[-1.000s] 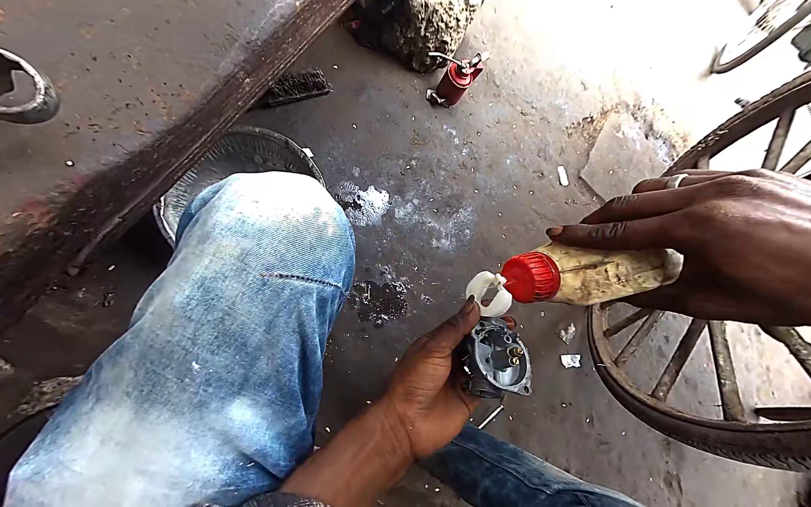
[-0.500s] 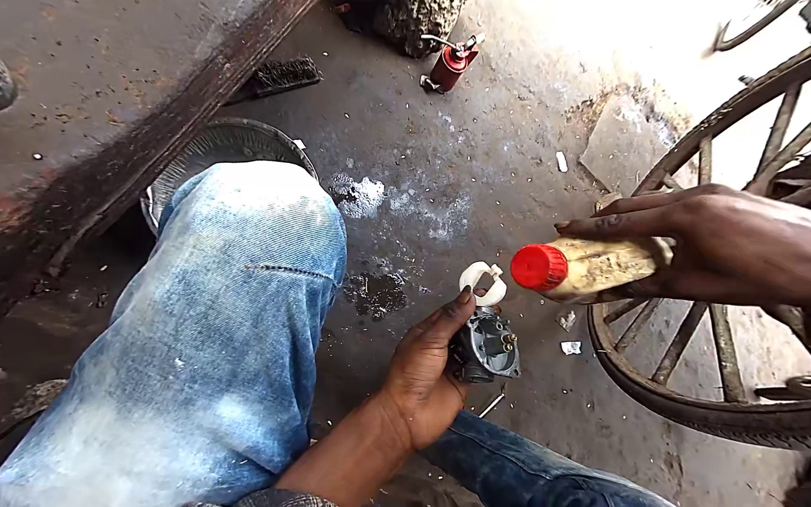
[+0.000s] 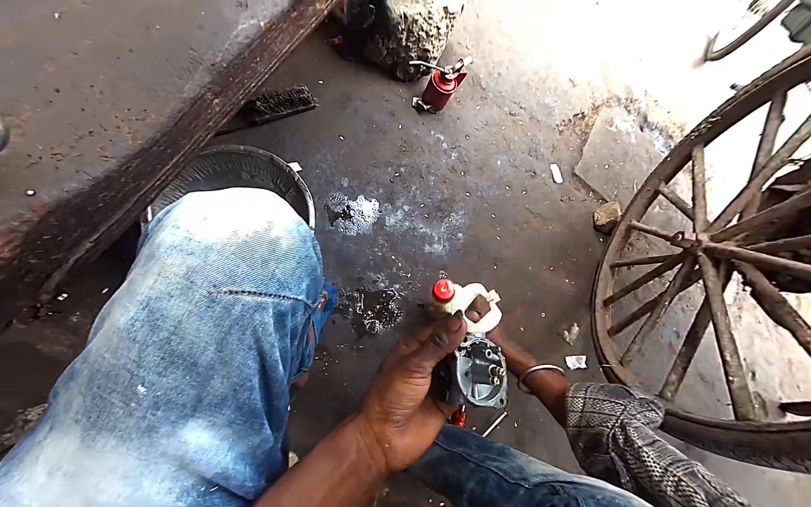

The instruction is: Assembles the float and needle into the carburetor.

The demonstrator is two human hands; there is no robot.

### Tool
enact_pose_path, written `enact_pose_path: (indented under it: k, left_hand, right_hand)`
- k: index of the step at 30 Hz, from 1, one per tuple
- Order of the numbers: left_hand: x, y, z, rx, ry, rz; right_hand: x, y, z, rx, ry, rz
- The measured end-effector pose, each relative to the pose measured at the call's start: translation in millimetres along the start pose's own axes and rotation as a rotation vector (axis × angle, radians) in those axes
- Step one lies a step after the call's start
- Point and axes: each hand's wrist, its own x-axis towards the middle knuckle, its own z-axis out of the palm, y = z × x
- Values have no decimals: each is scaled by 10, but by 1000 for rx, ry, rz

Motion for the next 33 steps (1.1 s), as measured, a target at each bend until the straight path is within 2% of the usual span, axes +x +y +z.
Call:
enact_pose_path:
  k: [2,4,8,10,12,15,17,19,21,24,27,29,33]
  left_hand:
    - [-14,1,1,16,32,6]
    - [-28,-1,-3,35,30,4]
    - [-48,18,2,31,36,9]
    - [-55,26,-5,17,33,14]
    - [-65,30,-6,12,39,19]
    - [-70,25,3,17,17,24]
    - [-74,2,-5,5,-17,20]
    - [-101,-8,1,-23,-33,9]
    - [-153,12,15,6,-52,5]
    - [-250,37,22,65,-121,38]
    - [-326,78,59,57,-181,81]
    - [-369,108,80,29,-194,108]
    - [-445,127,109,10,-251,133]
  right_hand:
    - [-76,-165,-35,-106,-141,115]
    - [-106,-189,-86,-198,-204,142]
    - [138,223,-139,-367,-210,-30]
    - [355,475,-254,-506,-250,0]
    - [421,407,-532,-555,-204,15]
    - [335,-36,-1060,-430,-46,-130]
    - [155,-583,-1375,-351,-13,-237]
    - [-110,-1227,-1597,-347,-15,-240]
    - [-394,-1769,-1722,-409,-15,-298]
    - [-841,-2319,-1713,-532,84,-453]
    - [-1185,-2530,-1584,-561,179,-476]
    - [-1315,-2466,-1459,-540,256,-486]
    - [-1464,-2320,-1042,-347,470,-621]
